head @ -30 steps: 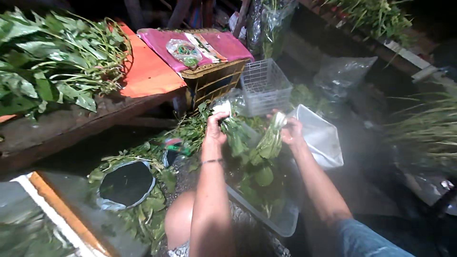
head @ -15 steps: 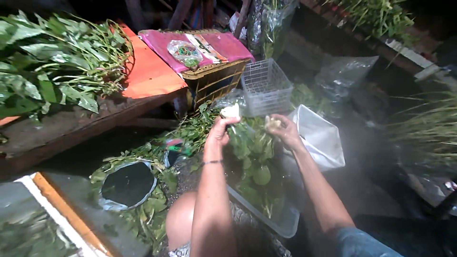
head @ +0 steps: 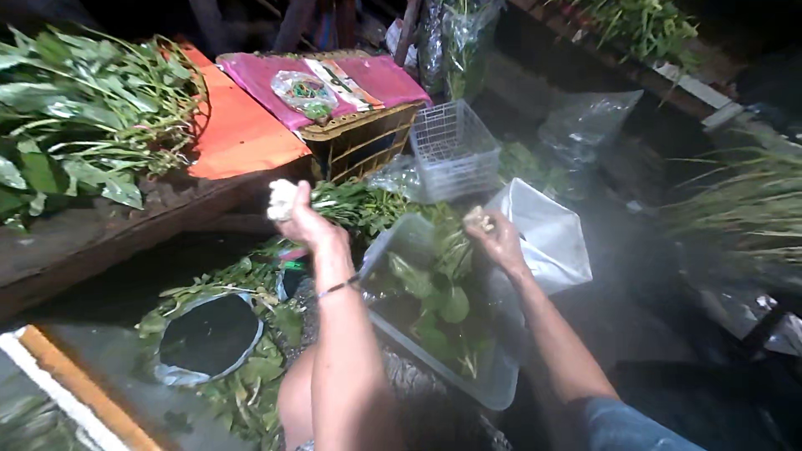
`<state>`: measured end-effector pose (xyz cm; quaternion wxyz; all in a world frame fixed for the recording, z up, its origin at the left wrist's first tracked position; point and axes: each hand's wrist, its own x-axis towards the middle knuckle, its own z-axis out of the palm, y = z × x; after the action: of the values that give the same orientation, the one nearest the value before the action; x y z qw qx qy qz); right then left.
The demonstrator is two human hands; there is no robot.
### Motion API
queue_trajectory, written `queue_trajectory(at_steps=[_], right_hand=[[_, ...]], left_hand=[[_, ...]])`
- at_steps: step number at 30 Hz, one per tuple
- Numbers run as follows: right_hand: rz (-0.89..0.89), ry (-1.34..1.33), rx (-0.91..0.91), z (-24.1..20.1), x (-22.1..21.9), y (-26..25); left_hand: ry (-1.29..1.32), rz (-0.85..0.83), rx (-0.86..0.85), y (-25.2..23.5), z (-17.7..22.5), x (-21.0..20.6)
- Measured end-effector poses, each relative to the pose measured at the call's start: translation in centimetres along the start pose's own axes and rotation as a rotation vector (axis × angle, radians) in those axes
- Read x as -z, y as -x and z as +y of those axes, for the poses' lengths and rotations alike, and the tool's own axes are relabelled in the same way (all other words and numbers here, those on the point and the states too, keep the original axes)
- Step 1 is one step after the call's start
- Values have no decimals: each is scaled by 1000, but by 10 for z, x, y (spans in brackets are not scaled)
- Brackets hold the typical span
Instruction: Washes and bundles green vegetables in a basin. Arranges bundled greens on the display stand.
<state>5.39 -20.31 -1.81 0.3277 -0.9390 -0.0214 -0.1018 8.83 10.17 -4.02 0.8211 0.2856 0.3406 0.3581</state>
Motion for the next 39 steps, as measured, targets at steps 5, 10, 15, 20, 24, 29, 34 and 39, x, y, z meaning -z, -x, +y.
queue_trajectory(at_steps=[5,10,15,20,24,29,34,39], right_hand=[[86,-614,-558,-7,-6,-16],[81,-999,-805,-20,-15,-21],[68,-1104,-679,-29,-25,-41],[-93,-152,-119,-30,-17,-57],[-316,-146,187,-52,-11,-59],[-637,-91,449,-63,-24,-71],[-407,-6,271,-51,2,-93],[68,243,86,-11,-11,-109]], left_hand=[[28,81,55,4,11,5],[-20,-33,147,7,0,3],[-156,-368,296,16,4,7],[-405,-654,257,21,-4,2],[-902,-936,65,41,-12,-8],[-1079,-1206,-190,61,-27,-6],[-1025,-1160,-182,42,-9,-11],[-1003,-707,-243,24,11,-8]])
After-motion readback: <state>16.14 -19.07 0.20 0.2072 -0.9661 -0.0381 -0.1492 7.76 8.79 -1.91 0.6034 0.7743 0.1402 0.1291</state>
